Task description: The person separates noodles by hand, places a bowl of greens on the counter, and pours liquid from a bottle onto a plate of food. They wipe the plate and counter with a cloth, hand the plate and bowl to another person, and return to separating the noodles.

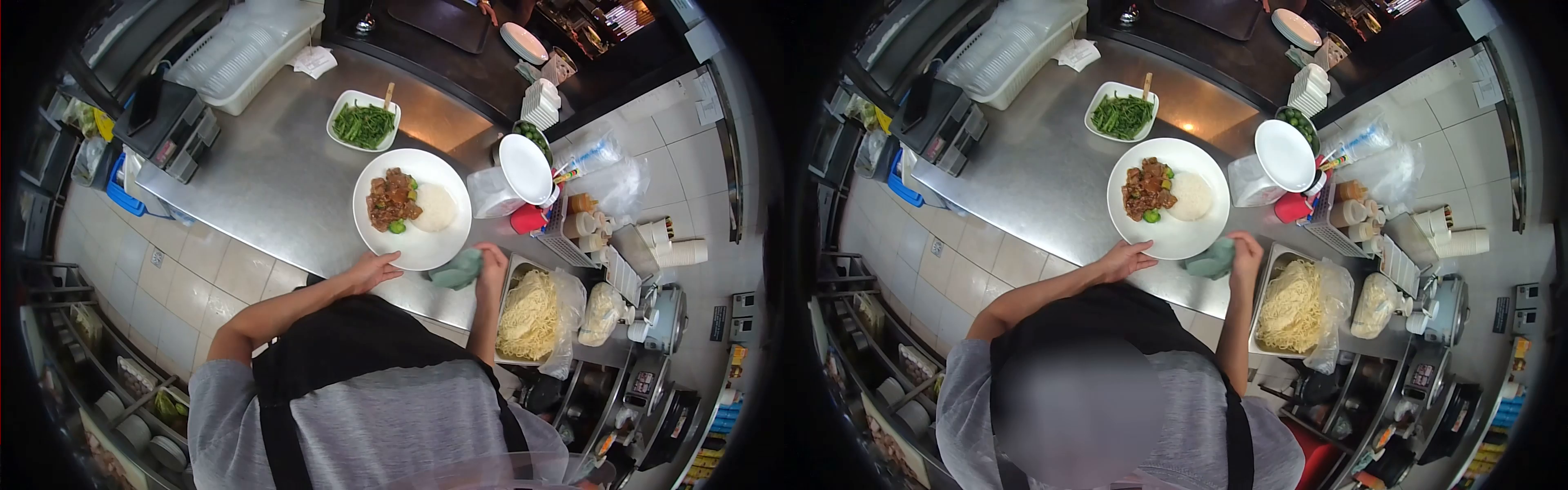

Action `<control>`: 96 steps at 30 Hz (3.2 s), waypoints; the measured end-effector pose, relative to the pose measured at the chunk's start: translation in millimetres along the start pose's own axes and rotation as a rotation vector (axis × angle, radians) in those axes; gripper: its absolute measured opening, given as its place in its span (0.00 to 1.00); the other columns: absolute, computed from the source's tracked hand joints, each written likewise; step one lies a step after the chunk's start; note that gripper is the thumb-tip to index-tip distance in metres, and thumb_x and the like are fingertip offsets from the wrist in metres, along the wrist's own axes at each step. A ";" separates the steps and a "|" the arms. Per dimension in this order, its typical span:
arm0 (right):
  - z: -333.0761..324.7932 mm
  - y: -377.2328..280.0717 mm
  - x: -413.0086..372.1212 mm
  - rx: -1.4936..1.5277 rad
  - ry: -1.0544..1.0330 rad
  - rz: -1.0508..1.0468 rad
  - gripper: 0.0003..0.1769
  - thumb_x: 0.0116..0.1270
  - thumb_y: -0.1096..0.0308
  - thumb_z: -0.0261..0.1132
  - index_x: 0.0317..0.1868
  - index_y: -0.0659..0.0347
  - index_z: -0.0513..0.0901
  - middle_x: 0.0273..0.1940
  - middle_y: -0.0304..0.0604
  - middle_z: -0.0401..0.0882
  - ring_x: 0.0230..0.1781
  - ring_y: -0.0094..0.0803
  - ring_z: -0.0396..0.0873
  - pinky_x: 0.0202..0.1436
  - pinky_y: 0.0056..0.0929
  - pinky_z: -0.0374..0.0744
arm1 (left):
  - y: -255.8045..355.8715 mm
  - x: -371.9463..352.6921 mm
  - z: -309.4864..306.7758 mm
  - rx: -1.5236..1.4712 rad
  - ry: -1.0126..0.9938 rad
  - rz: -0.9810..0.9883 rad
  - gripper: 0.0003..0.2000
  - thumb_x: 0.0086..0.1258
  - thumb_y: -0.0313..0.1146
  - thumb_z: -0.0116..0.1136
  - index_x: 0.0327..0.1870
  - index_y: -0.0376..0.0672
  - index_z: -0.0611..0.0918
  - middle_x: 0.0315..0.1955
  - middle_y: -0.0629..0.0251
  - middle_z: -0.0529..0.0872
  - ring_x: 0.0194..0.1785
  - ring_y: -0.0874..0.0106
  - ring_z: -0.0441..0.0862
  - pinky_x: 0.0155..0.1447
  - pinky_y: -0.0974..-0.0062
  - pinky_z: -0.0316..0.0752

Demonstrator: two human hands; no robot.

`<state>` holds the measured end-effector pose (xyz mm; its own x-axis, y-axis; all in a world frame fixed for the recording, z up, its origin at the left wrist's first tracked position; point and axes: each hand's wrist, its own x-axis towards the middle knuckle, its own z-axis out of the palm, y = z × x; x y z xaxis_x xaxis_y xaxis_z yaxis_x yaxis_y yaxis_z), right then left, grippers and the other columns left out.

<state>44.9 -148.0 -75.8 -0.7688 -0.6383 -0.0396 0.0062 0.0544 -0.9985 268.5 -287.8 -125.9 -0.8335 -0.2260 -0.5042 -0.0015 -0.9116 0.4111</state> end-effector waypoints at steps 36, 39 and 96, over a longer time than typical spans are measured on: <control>36.4 51.6 -37.4 -0.629 0.495 -0.249 0.10 0.50 0.77 0.53 0.32 0.59 0.79 0.34 0.44 0.76 0.38 0.43 0.74 0.42 0.38 0.69 | 275.4 147.9 78.1 0.343 -0.064 0.401 0.20 0.61 0.26 0.47 0.54 0.26 0.66 0.49 0.49 0.76 0.53 0.61 0.78 0.59 0.65 0.76; 37.4 51.5 -35.3 -0.651 0.505 -0.265 0.09 0.50 0.77 0.53 0.31 0.59 0.79 0.34 0.45 0.76 0.38 0.44 0.74 0.42 0.38 0.69 | 299.0 214.1 77.8 0.321 -0.138 0.385 0.21 0.61 0.25 0.46 0.54 0.23 0.64 0.50 0.45 0.75 0.54 0.57 0.77 0.61 0.63 0.75; 40.3 42.5 -34.9 -0.795 0.524 -0.229 0.09 0.48 0.75 0.56 0.31 0.58 0.79 0.31 0.44 0.75 0.35 0.44 0.74 0.38 0.38 0.70 | 407.1 300.0 13.5 0.775 0.350 0.666 0.11 0.76 0.35 0.29 0.47 0.43 0.67 0.15 0.63 0.74 0.13 0.75 0.72 0.14 0.80 0.65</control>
<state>97.7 -154.4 -118.4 -0.8853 -0.2868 0.3660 -0.4640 0.5958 -0.6555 10.3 -722.0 -99.5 -0.5917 -0.7938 -0.1404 -0.0580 -0.1319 0.9896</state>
